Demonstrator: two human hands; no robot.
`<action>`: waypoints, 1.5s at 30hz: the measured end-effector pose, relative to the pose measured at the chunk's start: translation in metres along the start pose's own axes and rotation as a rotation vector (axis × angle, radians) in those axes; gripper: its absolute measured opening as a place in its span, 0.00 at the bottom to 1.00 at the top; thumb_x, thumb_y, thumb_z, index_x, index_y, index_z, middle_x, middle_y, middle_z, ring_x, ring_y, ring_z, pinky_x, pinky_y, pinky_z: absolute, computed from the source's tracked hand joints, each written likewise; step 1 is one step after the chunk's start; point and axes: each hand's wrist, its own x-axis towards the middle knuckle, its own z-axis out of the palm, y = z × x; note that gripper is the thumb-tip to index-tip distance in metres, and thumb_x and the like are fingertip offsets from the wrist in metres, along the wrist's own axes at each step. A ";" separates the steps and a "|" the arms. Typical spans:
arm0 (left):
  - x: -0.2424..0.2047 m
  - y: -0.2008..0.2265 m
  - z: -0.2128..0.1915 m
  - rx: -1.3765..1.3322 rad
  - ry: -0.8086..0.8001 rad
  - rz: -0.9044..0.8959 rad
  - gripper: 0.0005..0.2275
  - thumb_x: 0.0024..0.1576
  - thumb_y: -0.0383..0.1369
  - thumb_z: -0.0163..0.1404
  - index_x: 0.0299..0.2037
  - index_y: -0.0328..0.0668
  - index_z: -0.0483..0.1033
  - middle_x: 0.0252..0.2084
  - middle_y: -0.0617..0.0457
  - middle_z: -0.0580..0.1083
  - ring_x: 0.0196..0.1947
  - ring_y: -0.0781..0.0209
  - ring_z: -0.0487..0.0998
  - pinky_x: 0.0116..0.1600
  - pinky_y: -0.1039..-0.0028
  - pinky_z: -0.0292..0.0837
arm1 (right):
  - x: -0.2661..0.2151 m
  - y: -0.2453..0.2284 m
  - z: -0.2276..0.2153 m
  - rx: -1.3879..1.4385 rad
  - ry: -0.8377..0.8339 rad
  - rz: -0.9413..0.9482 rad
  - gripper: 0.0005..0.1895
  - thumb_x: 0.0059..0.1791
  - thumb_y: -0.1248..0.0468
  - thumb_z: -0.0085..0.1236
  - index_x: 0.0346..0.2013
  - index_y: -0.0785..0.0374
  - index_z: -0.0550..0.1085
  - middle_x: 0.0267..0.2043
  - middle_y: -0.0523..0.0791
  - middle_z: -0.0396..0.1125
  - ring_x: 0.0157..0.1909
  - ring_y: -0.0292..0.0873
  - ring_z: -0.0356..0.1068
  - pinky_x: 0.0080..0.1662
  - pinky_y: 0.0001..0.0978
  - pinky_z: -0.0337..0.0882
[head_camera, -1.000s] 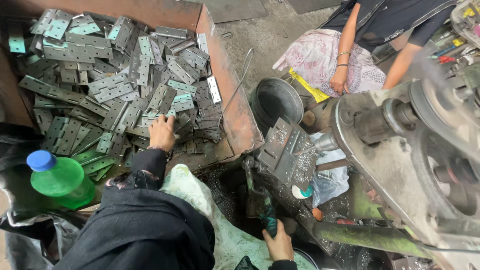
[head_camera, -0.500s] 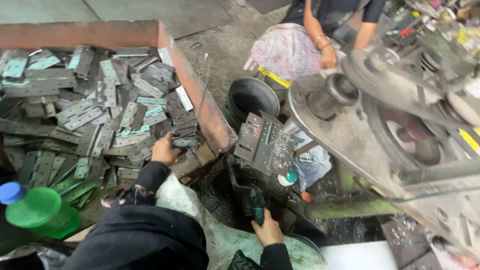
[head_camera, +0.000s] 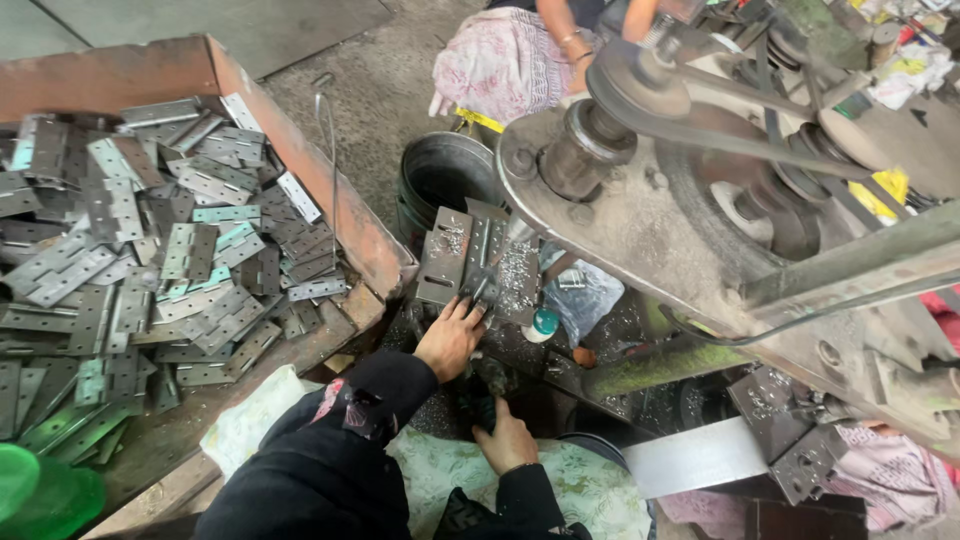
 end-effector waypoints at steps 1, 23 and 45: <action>0.002 0.004 0.009 -0.023 -0.023 -0.015 0.25 0.58 0.40 0.48 0.64 0.35 0.66 0.71 0.39 0.58 0.70 0.39 0.58 0.74 0.52 0.44 | -0.001 0.001 0.001 0.001 -0.002 0.011 0.43 0.48 0.50 0.61 0.72 0.60 0.54 0.50 0.59 0.73 0.51 0.60 0.75 0.51 0.50 0.74; 0.013 0.007 0.022 0.200 -0.076 -0.087 0.24 0.62 0.34 0.37 0.68 0.29 0.61 0.69 0.29 0.60 0.69 0.31 0.59 0.74 0.43 0.39 | -0.005 -0.002 -0.001 0.026 0.006 0.007 0.42 0.47 0.52 0.62 0.71 0.59 0.55 0.48 0.58 0.73 0.49 0.60 0.75 0.50 0.51 0.75; 0.053 -0.015 0.058 0.211 -0.092 -0.006 0.24 0.61 0.34 0.40 0.63 0.20 0.64 0.67 0.22 0.59 0.63 0.29 0.69 0.70 0.47 0.54 | -0.003 -0.016 -0.027 -0.044 -0.045 -0.067 0.44 0.47 0.53 0.62 0.72 0.64 0.52 0.44 0.60 0.73 0.47 0.62 0.75 0.50 0.51 0.74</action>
